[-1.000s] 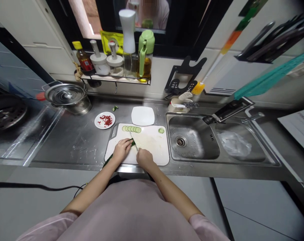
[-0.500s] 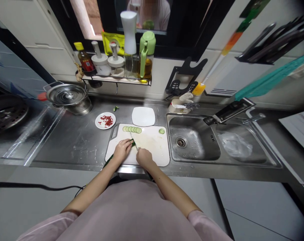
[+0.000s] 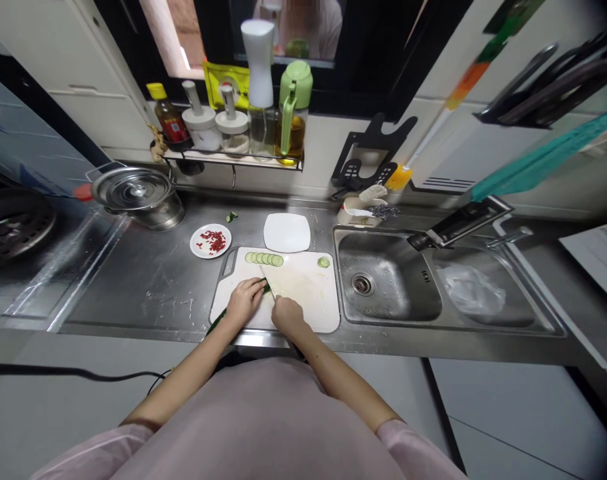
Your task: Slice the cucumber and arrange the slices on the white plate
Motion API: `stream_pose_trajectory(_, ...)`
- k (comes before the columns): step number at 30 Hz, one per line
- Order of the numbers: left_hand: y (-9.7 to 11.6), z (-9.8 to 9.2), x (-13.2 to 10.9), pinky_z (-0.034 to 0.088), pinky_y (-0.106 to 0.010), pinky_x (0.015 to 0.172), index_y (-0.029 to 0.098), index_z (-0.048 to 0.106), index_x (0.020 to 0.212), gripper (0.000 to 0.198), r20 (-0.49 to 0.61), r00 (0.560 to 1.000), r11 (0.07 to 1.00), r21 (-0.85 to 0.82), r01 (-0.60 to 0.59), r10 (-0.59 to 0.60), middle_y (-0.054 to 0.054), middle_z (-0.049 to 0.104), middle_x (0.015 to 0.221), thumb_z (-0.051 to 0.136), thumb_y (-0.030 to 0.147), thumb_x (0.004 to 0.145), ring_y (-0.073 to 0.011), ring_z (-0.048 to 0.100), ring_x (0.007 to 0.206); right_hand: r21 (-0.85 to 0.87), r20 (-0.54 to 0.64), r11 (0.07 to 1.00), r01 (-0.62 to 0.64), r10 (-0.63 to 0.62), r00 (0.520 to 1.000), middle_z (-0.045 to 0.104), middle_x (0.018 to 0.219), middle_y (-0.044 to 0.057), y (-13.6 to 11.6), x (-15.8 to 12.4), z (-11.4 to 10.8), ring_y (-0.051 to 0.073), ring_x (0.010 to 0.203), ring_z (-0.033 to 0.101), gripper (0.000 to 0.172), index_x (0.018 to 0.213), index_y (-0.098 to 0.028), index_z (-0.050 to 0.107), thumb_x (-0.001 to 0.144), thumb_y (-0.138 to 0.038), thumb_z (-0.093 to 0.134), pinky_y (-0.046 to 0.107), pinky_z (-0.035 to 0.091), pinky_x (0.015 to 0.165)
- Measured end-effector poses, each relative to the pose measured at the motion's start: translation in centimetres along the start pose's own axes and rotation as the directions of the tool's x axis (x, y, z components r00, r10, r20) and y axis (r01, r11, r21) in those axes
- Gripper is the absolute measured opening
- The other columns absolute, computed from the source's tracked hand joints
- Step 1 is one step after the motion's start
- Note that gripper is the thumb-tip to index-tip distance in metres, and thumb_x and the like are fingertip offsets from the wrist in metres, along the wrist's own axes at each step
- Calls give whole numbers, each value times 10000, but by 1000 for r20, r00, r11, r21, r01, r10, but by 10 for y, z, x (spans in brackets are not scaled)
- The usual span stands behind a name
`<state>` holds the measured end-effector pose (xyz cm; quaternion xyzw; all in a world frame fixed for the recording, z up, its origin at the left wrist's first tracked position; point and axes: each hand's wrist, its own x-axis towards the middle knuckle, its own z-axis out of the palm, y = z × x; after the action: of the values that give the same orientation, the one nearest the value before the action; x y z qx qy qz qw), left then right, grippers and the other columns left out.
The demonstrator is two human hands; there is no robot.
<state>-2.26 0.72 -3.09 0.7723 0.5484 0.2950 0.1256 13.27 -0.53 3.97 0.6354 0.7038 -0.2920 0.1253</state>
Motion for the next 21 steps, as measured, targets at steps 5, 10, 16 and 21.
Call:
stream_pose_trajectory(5, 1, -1, 0, 505, -373, 930, 221, 704, 1084, 249, 3, 1000, 1000, -13, 7, -7, -76, 680, 1151, 523, 245, 915, -203, 622, 1023, 6, -3, 1000, 0, 0, 1000, 694, 1064, 151, -2, 6, 0, 224, 1054, 650, 308, 1137, -131, 600, 888, -121, 418, 296, 476, 832)
stream_pose_trajectory(10, 3, -4, 1, 501, -371, 933, 209, 704, 1084, 256, 8, 1000, 1000, -4, 19, -19, -78, 685, 1146, 510, 254, 922, -206, 621, 1021, 25, -28, 1000, 1, -1, 1000, 694, 1059, 158, -1, 13, 4, 223, 1050, 649, 304, 1144, -126, 601, 898, -145, 423, 297, 473, 838)
stream_pose_trajectory(16, 5, -5, 2, 499, -357, 935, 221, 702, 1078, 253, 19, 998, 998, -12, 56, -56, -64, 694, 1127, 513, 264, 915, -201, 628, 1016, 63, -48, 998, 13, -10, 999, 697, 1063, 144, 6, 16, 4, 230, 1032, 650, 309, 1132, -135, 625, 917, -175, 407, 291, 463, 812)
stream_pose_trajectory(21, 5, -7, 4, 493, -344, 938, 234, 689, 1088, 260, 60, 993, 994, -13, 105, -104, -48, 698, 1123, 509, 265, 903, -202, 635, 1029, 69, -70, 998, 8, -3, 998, 701, 1067, 126, 19, 9, -4, 223, 1001, 654, 320, 1142, -167, 626, 932, -203, 387, 290, 446, 780)
